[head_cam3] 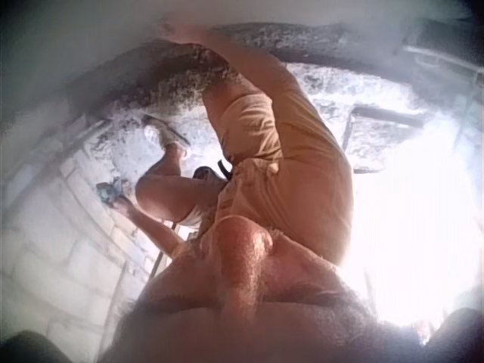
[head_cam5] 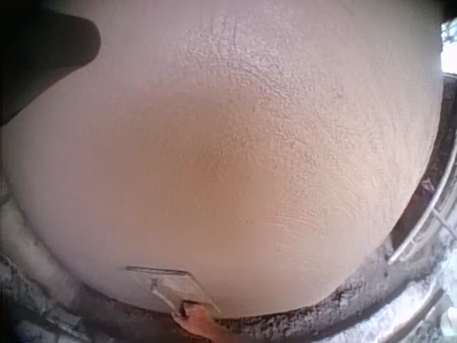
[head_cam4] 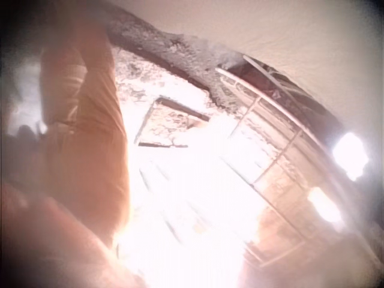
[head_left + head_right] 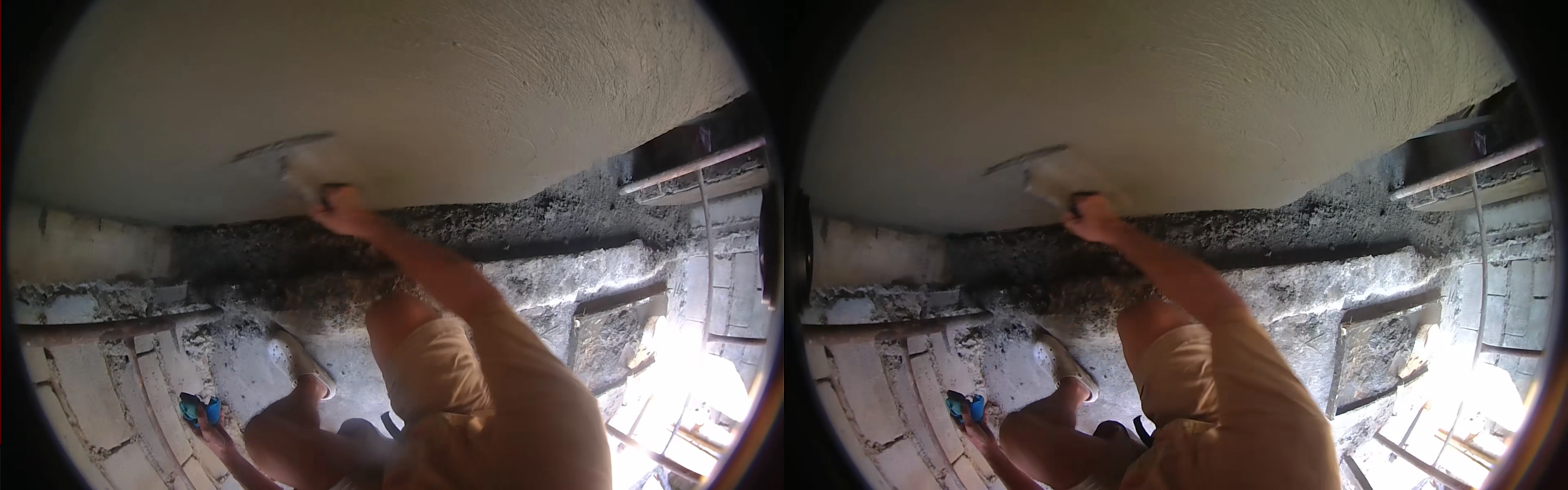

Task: The person smooths plaster across a wall using a trowel while holding a sponge.

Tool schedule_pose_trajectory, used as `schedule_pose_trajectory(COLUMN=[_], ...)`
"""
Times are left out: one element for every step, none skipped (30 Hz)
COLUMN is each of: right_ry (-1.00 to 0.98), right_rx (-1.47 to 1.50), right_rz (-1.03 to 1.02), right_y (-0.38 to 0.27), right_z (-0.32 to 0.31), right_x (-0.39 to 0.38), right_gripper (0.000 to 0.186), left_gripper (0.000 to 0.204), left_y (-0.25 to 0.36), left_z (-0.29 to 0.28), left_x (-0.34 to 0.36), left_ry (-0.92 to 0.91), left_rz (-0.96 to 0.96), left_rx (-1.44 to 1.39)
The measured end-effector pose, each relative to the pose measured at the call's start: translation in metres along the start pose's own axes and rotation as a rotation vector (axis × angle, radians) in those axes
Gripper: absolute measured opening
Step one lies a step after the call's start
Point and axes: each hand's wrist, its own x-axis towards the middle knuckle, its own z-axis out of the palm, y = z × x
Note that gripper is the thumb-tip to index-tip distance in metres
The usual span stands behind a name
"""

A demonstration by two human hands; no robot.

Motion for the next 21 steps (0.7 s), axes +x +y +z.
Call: schedule_pose_trajectory(right_ry=[0.009,0.019,0.089,-0.008,-0.098,-0.091,-0.088,-0.059,-0.089,-0.125,-0.097,-0.050,0.164,0.380,0.328,0.182,0.101,0.130,0.058,-0.008,-0.077], right_rx=[0.016,0.032,0.192,0.345,0.493,0.524,0.559,0.767,0.766,0.961,0.802,1.015,1.007,0.985,1.041,1.058,0.992,0.817,0.684,0.440,0.321], right_rz=[-0.037,-0.085,-0.193,-0.077,0.038,-0.039,-0.114,-0.244,-0.212,-0.165,-0.216,-0.313,-0.384,-0.452,-0.459,-0.330,-0.267,-0.293,-0.206,-0.151,0.005], right_y=[0.006,0.003,-0.020,-0.058,-0.097,-0.124,-0.150,-0.189,-0.219,-0.249,-0.269,-0.276,-0.278,-0.264,-0.251,-0.229,-0.201,-0.153,-0.102,-0.062,-0.011], right_z=[-0.033,-0.070,-0.110,-0.154,-0.194,-0.218,-0.234,-0.231,-0.217,-0.187,-0.169,-0.124,-0.084,-0.047,-0.008,0.018,0.030,0.048,0.059,0.054,0.042], right_x=[-0.010,-0.015,-0.024,-0.034,-0.036,-0.028,-0.021,-0.011,0.011,0.040,0.053,0.077,0.095,0.107,0.105,0.095,0.080,0.073,0.062,0.041,0.022], right_gripper=[0.042,0.042,0.040,0.036,0.037,0.039,0.041,0.048,0.041,0.032,0.029,0.029,0.030,0.031,0.031,0.028,0.026,0.044,0.046,0.041,0.037], left_gripper=[0.075,0.075,0.075,0.075,0.075,0.075,0.075,0.075,0.075,0.075,0.074,0.072,0.069,0.069,0.069,0.068,0.068,0.067,0.066,0.066,0.066], left_y=[0.000,-0.003,-0.005,-0.001,0.002,0.004,0.002,-0.001,-0.003,-0.004,-0.004,-0.006,-0.007,-0.011,-0.016,-0.020,-0.025,-0.032,-0.039,-0.046,-0.052], left_z=[-0.007,-0.009,-0.011,-0.010,0.001,0.008,0.005,-0.004,-0.006,-0.003,-0.001,0.009,0.018,0.027,0.014,-0.002,-0.022,-0.025,-0.030,-0.040,-0.042], left_x=[0.000,0.001,0.000,-0.002,-0.004,-0.006,-0.008,-0.012,-0.013,-0.014,-0.018,-0.020,-0.021,-0.018,-0.020,-0.024,-0.028,-0.026,-0.023,-0.022,-0.010], left_ry=[0.003,0.006,0.013,0.018,0.003,-0.012,-0.011,0.030,0.056,0.040,0.036,0.018,0.047,0.008,0.008,0.002,0.006,-0.019,-0.037,-0.032,-0.041], left_rz=[-0.008,0.003,0.015,0.010,0.008,0.005,0.004,-0.003,-0.009,-0.008,-0.020,-0.032,-0.043,-0.039,0.005,0.046,0.089,0.135,0.178,0.220,0.220], left_rx=[0.000,-0.010,-0.019,-0.017,-0.011,-0.005,-0.002,0.004,0.009,0.015,0.035,0.047,0.076,0.081,0.119,0.159,0.196,0.223,0.250,0.276,0.268])
